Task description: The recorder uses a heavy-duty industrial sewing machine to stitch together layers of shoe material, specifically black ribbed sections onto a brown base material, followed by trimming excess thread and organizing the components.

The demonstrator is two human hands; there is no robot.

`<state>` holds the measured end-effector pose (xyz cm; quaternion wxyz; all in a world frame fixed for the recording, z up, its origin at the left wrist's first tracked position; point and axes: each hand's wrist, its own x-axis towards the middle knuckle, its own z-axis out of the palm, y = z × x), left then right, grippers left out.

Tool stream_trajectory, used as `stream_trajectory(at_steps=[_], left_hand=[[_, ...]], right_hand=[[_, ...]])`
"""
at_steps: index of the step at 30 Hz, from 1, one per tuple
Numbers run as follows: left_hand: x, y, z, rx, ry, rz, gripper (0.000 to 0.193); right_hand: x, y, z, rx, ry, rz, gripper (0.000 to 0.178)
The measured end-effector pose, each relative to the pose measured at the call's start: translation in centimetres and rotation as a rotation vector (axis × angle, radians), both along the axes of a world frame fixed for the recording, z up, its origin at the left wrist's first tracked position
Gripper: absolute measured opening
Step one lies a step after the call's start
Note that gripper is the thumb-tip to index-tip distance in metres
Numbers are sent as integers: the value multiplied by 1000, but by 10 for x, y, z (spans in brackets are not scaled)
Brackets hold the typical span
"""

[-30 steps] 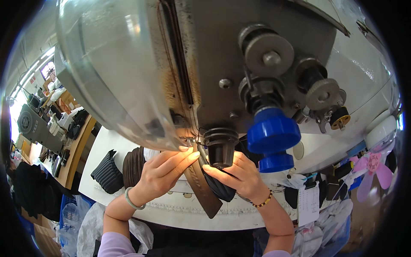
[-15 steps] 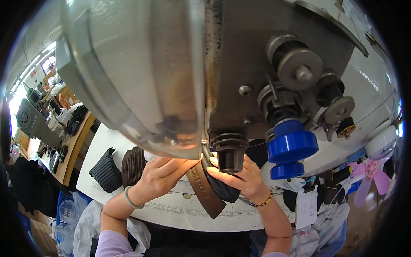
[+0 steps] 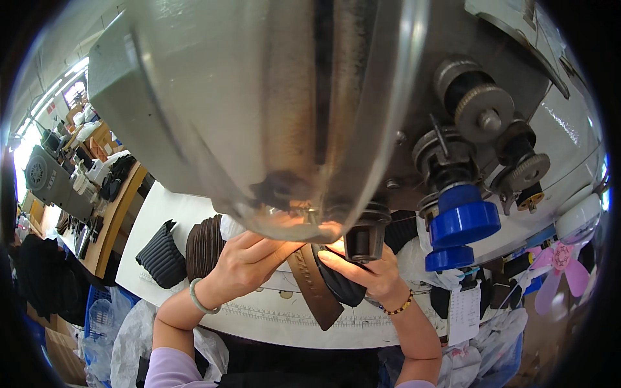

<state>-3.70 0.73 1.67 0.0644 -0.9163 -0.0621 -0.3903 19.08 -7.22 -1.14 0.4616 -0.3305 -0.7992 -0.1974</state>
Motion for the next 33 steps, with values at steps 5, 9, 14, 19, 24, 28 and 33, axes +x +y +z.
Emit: stream_trajectory(at_steps=[5,9,14,19,24,28,33], left_hand=[[0,0,1,2,4,21,51],[1,2,-3,10,-7,23,50],[4,3,-1,6,-40,35,47],[2,-1,0,58,-45,41,47],[8,-10,1,106,-64,62,38],[7,2,-4,147,-201,19,20],[10,-7,-6,-78,-311,56,19]], right_hand=[[-3,-5,7,-54,19,-16,24],[-1,-3,11,-108,37,3,29],[3,2,6,-76,28,18,27],[-1,1,-5,-44,82,10,29],[4,1,1,-28,28,68,30],[-3,-11,14,-61,-125,-39,29],[-12,-10,-2,120,-110,-73,21]])
